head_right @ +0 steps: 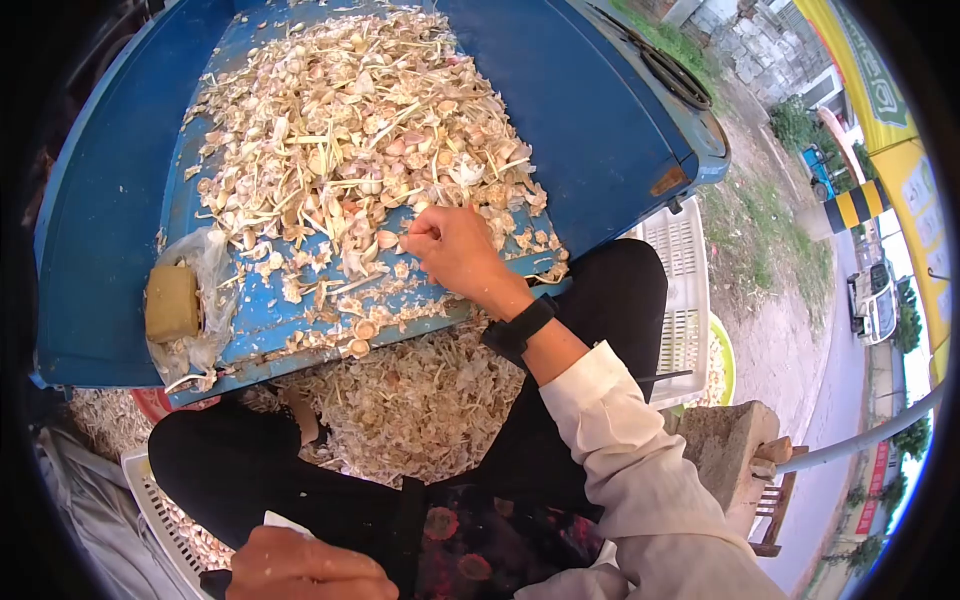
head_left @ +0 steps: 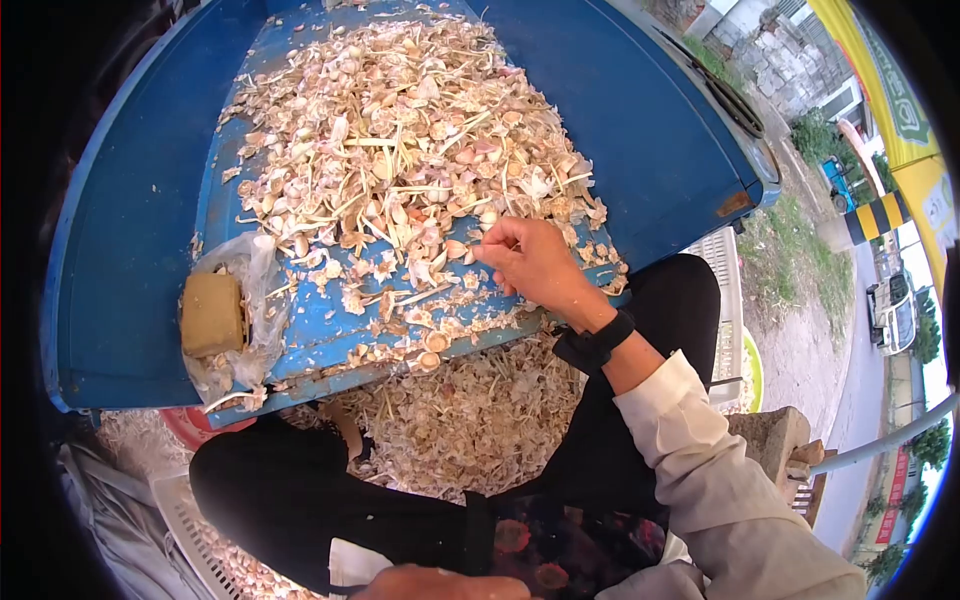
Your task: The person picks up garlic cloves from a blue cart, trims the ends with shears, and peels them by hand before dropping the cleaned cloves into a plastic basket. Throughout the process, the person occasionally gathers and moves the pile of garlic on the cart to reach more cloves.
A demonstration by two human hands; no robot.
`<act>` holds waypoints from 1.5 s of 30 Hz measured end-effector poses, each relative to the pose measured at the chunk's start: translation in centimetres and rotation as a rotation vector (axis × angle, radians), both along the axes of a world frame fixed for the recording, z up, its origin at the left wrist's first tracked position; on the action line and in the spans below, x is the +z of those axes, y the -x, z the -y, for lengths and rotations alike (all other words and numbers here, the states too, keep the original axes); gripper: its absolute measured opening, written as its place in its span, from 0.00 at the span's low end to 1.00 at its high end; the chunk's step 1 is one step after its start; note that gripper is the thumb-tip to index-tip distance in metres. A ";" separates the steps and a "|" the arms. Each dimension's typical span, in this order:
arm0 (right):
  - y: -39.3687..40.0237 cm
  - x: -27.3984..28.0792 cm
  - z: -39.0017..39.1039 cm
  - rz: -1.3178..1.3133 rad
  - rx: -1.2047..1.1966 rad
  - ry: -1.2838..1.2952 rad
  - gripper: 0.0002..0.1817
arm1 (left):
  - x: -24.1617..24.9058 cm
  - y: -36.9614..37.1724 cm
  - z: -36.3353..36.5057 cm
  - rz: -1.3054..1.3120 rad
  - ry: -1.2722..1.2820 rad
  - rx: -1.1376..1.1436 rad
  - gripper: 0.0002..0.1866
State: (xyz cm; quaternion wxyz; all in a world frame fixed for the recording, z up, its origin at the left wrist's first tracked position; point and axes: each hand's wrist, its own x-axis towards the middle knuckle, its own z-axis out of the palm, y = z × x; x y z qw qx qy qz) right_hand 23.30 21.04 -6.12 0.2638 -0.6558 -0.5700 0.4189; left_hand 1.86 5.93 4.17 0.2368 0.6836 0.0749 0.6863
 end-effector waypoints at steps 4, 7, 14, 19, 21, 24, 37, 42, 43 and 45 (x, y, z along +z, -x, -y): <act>1.8 -3.7 -1.9 0.389 0.127 -0.450 0.06 | -5.4 0.7 -1.4 0.148 0.984 -0.439 0.18; 1.4 -3.7 -2.2 0.360 0.180 -0.388 0.06 | -7.7 1.0 -2.3 0.404 1.318 -0.694 0.20; 0.8 -0.5 0.8 -0.420 0.064 0.019 0.07 | -11.4 -0.8 -5.3 0.705 1.530 -0.572 0.16; 5.5 3.1 4.9 -0.219 0.353 -0.446 0.07 | -12.4 -1.8 -6.3 0.938 1.677 -0.562 0.14; 7.3 2.5 5.6 -0.074 0.458 -0.685 0.08 | -12.8 -1.8 -6.4 0.992 1.643 -0.560 0.14; 7.7 2.4 6.3 0.009 0.494 -0.838 0.09 | -13.2 -1.5 -6.5 1.073 1.651 -0.538 0.14; 9.1 13.0 16.7 -1.438 0.741 -0.319 0.12 | -12.1 -0.8 -5.2 1.012 1.629 -0.668 0.11; 9.5 12.3 15.6 -1.339 0.880 -0.815 0.09 | -11.7 -1.1 -5.0 1.052 1.611 -0.614 0.10; 9.4 12.8 16.1 -1.368 0.728 -0.682 0.08 | -12.2 -1.0 -4.9 1.028 1.565 -0.655 0.10; 9.4 12.8 15.9 -1.358 0.700 -0.722 0.08 | -11.5 -1.1 -4.7 1.045 1.571 -0.630 0.10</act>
